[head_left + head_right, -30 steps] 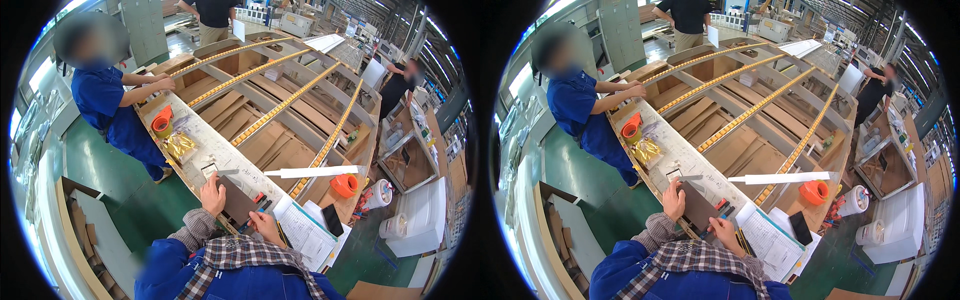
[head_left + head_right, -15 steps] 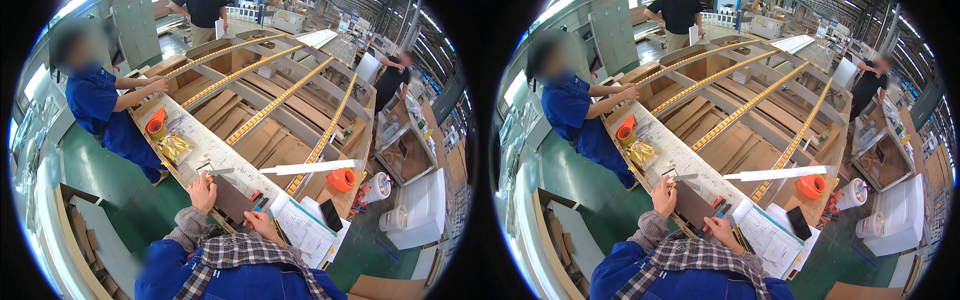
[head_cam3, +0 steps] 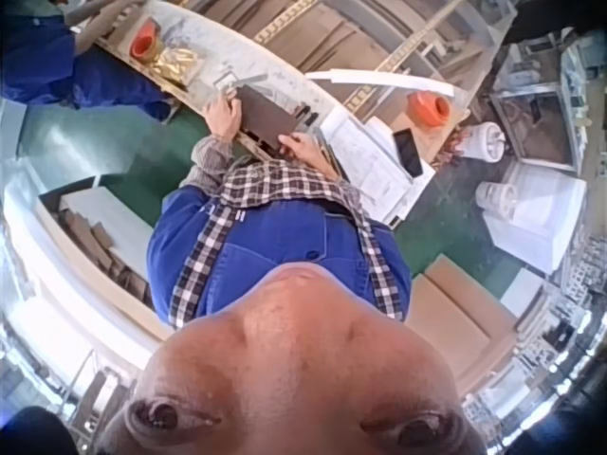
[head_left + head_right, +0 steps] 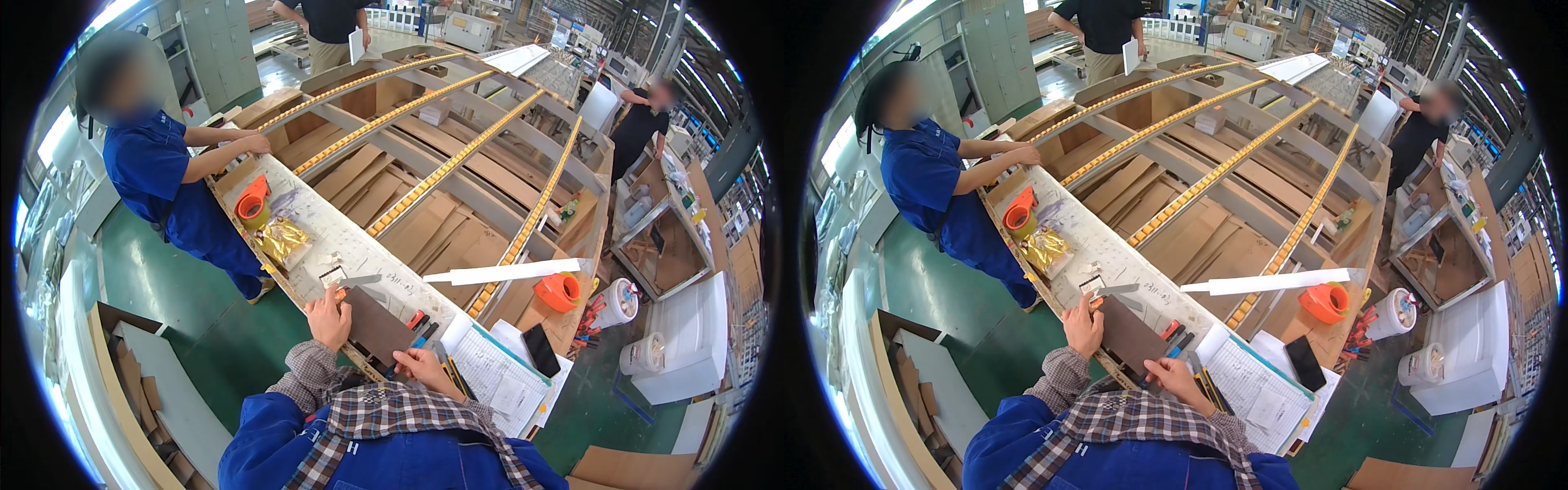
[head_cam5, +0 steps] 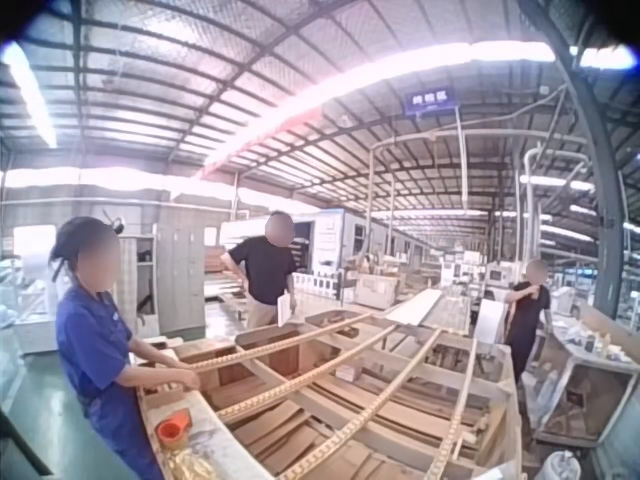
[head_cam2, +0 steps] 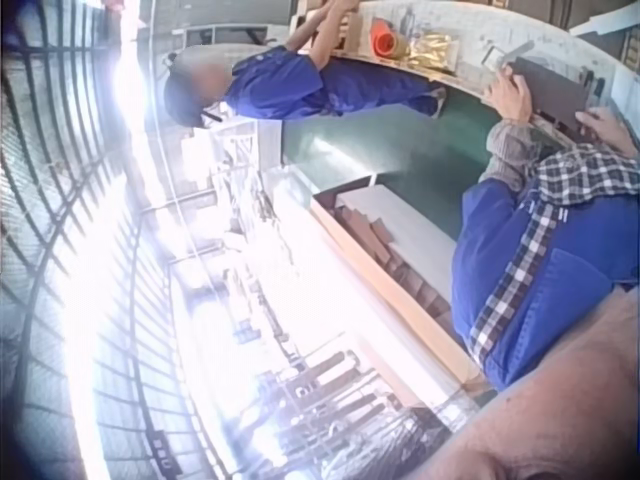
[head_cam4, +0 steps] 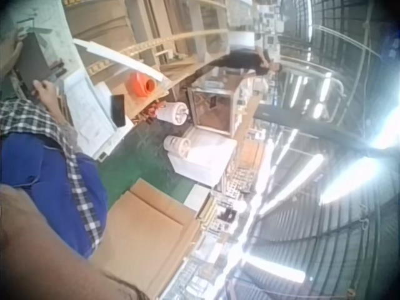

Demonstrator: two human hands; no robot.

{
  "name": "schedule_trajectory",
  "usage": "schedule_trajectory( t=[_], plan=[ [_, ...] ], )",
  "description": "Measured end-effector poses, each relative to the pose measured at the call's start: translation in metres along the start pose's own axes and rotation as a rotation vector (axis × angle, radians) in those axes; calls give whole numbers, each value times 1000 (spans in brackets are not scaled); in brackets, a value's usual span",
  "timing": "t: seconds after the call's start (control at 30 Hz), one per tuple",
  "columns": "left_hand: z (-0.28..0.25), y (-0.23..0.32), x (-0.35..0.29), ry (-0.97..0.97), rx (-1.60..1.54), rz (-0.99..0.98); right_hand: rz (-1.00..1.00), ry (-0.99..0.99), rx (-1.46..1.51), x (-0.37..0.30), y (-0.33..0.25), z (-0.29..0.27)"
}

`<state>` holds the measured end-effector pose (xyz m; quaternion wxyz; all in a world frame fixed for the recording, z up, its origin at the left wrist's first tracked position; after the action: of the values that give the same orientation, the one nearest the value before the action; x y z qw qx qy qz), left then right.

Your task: The person uses a utility knife to cut a small piece of wood on a workbench while a coworker measures a large wooden frame. The person then places the cut piece onto the frame and continues handling small wood pieces.

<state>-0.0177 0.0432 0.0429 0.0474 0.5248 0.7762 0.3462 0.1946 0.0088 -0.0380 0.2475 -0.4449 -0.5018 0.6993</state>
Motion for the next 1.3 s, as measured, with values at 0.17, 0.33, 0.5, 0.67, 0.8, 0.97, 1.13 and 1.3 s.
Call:
schedule_trajectory(
  t=[0.17,0.33,0.5,0.67,0.8,0.97,1.13,1.3],
  plan=[
    [0,-1,-1,41,-3,19,-1,-1,37,0,4,1],
    [-2,-1,-1,-10,37,-21,-27,-40,-42,6,9,0],
    [1,1,-1,64,-13,17,55,-68,-219,4,4,-3],
    [-4,8,-1,11,6,-19,189,-25,-41,6,24,-9],
    [-4,3,1,18,-23,0,190,-25,-94,2,16,-8],
    [-3,8,-3,-26,0,24,141,-4,-91,-8,8,-7],
    [-5,17,-4,-31,-1,136,20,40,-80,-4,8,-14],
    [-3,22,-6,-77,-18,188,-5,67,-50,-6,3,-18]
  ],
)
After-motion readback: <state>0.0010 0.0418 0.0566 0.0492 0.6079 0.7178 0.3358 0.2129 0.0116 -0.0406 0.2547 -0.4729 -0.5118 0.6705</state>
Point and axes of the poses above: each hand's wrist, its own x-axis towards the middle knuckle, its own z-axis out of the palm, y = z × x, the point moved 9 cm from there along x, towards the middle knuckle, and after that the axes turned 8 degrees about -z, right-handed, at the moved point
